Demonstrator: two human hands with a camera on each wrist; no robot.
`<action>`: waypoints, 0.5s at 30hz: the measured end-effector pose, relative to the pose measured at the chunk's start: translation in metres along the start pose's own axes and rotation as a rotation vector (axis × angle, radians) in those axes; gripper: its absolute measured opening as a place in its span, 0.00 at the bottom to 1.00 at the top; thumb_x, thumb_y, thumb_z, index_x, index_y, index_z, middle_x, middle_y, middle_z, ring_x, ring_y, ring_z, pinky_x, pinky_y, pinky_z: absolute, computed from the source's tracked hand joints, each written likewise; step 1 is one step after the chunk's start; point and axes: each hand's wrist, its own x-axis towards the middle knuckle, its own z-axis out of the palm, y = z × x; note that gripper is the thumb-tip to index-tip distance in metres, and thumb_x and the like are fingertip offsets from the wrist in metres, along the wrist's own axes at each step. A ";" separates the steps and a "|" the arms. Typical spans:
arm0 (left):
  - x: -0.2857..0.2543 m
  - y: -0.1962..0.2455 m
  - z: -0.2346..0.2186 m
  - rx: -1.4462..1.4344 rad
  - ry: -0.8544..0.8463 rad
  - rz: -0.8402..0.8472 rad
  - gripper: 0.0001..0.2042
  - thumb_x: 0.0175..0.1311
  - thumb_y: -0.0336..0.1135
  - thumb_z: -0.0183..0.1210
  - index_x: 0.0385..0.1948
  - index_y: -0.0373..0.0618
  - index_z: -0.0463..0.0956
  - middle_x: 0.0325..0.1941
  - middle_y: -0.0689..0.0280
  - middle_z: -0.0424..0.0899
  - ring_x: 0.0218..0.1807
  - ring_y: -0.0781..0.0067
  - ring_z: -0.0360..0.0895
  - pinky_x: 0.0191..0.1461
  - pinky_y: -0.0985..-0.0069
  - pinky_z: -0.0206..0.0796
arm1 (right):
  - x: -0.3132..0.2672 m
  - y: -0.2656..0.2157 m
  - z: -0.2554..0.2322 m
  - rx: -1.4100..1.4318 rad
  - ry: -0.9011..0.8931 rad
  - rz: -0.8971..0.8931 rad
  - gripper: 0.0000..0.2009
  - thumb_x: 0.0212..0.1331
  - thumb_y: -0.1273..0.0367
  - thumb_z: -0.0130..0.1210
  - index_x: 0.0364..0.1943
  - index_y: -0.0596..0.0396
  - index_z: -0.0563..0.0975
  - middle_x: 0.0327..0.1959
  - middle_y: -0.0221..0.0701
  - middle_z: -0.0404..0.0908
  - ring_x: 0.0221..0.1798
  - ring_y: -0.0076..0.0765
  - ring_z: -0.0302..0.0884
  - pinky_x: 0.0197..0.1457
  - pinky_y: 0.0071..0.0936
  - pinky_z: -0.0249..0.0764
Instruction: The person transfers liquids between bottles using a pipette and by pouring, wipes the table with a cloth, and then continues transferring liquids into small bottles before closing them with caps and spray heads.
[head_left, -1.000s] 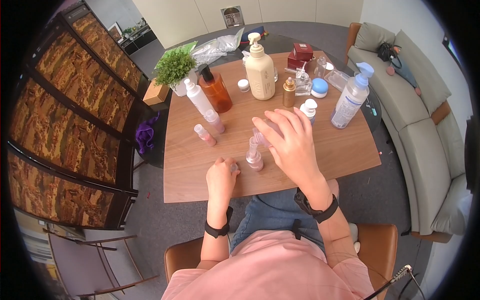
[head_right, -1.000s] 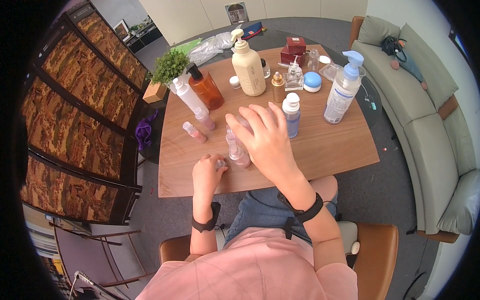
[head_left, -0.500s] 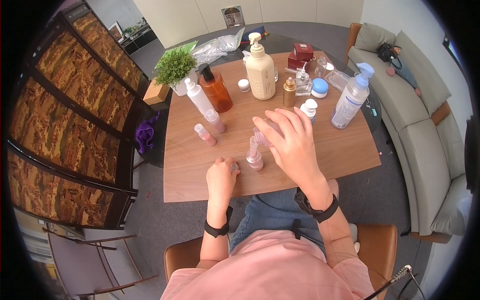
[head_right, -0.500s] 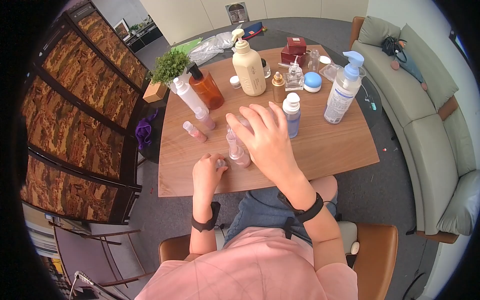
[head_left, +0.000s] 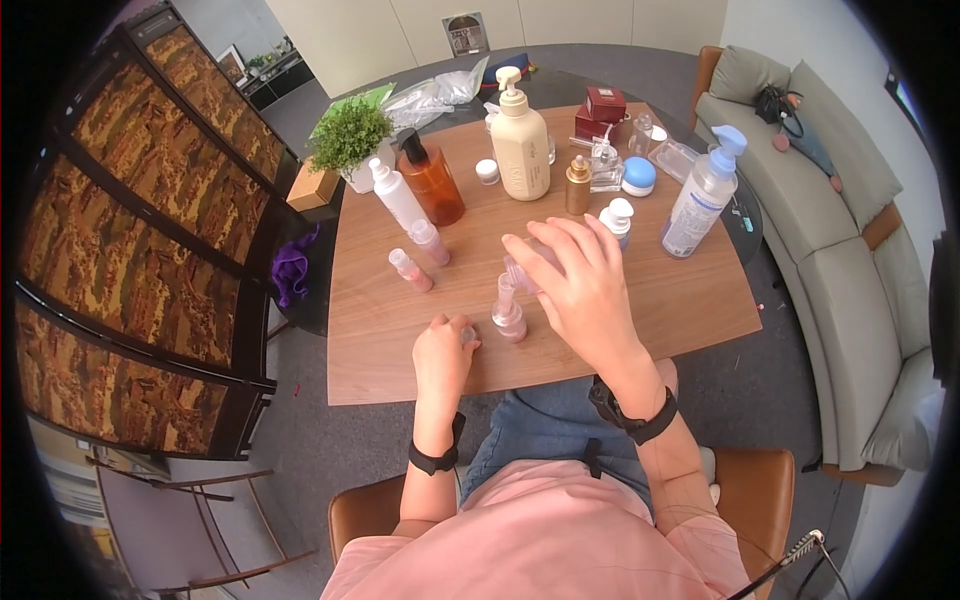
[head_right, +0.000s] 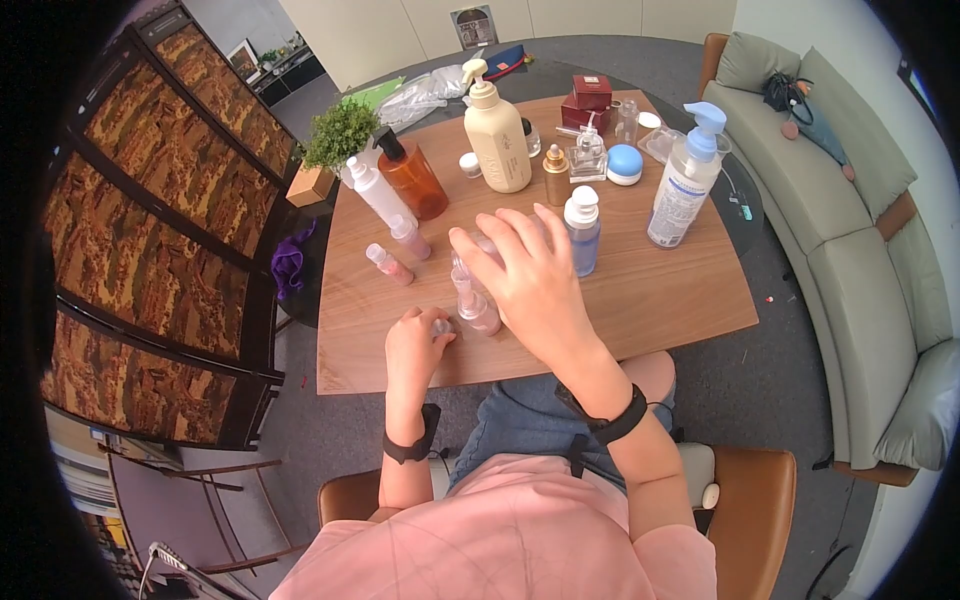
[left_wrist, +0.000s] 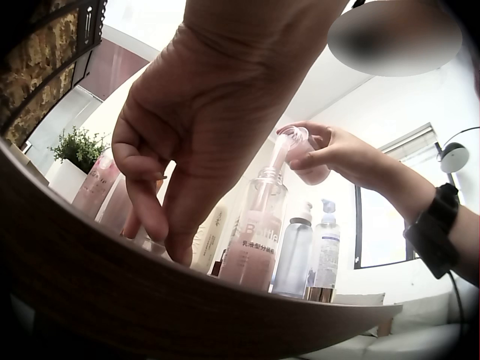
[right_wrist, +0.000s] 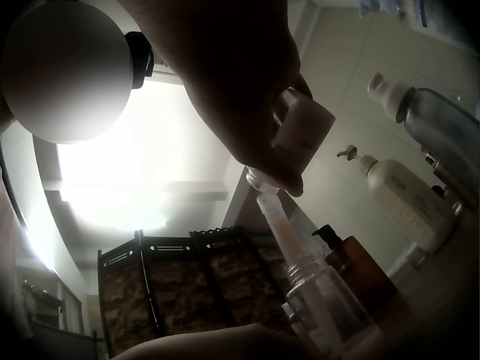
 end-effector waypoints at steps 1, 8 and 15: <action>0.000 0.000 0.000 0.000 0.000 -0.001 0.13 0.44 0.32 0.70 0.34 0.47 0.82 0.31 0.56 0.80 0.35 0.51 0.80 0.40 0.61 0.72 | 0.000 0.000 0.000 0.000 0.000 0.000 0.34 0.34 0.77 0.66 0.56 0.44 0.76 0.52 0.29 0.74 0.59 0.39 0.69 0.68 0.48 0.60; 0.000 -0.001 0.001 -0.004 -0.009 -0.008 0.13 0.44 0.33 0.70 0.35 0.47 0.83 0.32 0.55 0.81 0.36 0.51 0.80 0.40 0.61 0.72 | 0.000 0.000 0.000 0.002 -0.003 -0.002 0.34 0.35 0.77 0.65 0.56 0.44 0.75 0.53 0.29 0.74 0.59 0.38 0.69 0.68 0.48 0.60; 0.000 0.001 0.000 0.005 -0.011 -0.009 0.13 0.44 0.33 0.70 0.35 0.47 0.82 0.32 0.56 0.81 0.36 0.51 0.80 0.40 0.61 0.72 | 0.001 0.000 -0.002 -0.022 -0.007 -0.029 0.22 0.52 0.70 0.56 0.54 0.48 0.77 0.50 0.34 0.76 0.57 0.39 0.70 0.67 0.50 0.60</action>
